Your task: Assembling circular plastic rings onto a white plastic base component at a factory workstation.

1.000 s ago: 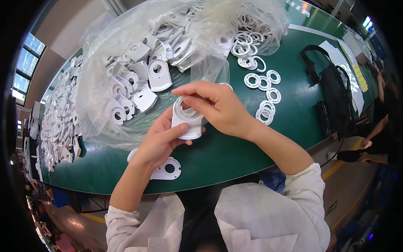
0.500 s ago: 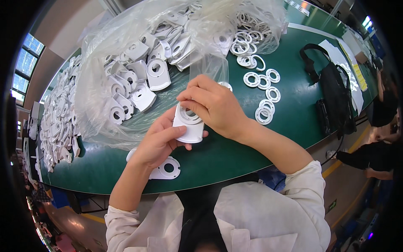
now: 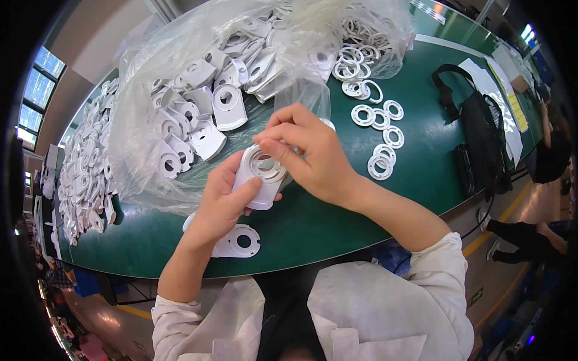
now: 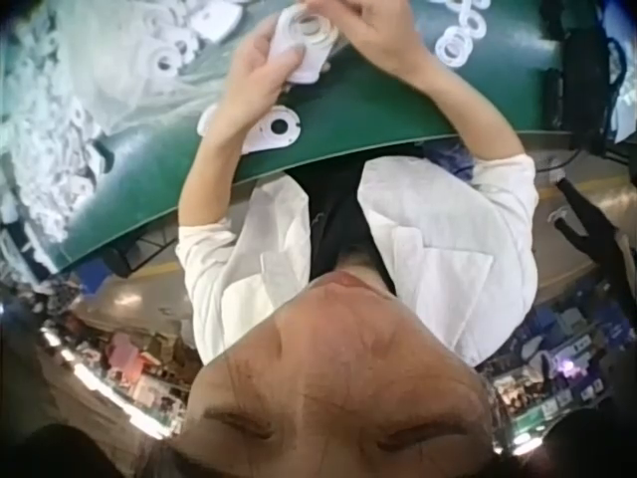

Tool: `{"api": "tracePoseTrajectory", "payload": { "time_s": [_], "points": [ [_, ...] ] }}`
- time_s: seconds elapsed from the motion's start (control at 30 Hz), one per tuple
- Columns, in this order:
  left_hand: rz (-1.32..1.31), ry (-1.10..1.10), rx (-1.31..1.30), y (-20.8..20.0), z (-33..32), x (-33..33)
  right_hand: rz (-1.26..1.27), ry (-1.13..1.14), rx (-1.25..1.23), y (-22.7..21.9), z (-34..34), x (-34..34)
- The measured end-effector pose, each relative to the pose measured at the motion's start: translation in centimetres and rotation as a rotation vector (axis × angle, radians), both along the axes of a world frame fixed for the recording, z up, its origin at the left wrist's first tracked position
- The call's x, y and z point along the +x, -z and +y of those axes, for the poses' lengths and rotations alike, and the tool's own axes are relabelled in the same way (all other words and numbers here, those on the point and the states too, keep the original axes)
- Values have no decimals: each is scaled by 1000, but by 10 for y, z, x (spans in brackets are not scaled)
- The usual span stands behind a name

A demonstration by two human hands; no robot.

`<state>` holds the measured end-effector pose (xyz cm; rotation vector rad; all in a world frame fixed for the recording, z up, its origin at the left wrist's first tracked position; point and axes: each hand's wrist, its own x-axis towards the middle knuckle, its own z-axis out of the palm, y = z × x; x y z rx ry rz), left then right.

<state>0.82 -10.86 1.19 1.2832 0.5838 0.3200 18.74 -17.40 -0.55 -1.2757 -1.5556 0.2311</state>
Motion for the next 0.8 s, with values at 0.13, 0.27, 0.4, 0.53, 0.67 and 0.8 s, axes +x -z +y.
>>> {"api": "tracePoseTrajectory", "payload": {
  "time_s": [0.13,0.27,0.4,0.53,0.67,0.8],
  "points": [
    [-26,-12,190,5,1,-2,340,-191,-398,-5,0,10],
    [74,-7,563,4,6,-3,319,-218,-422,-9,-2,12],
    [96,-74,761,14,7,-2,60,-200,-385,-9,-4,8],
    [191,-7,801,10,8,-3,-77,-190,-379,-7,-4,7],
    [89,-143,622,21,8,0,213,-195,-452,1,1,4],
    [-205,-188,118,19,5,5,661,-177,-376,6,5,5]
  ]
}}
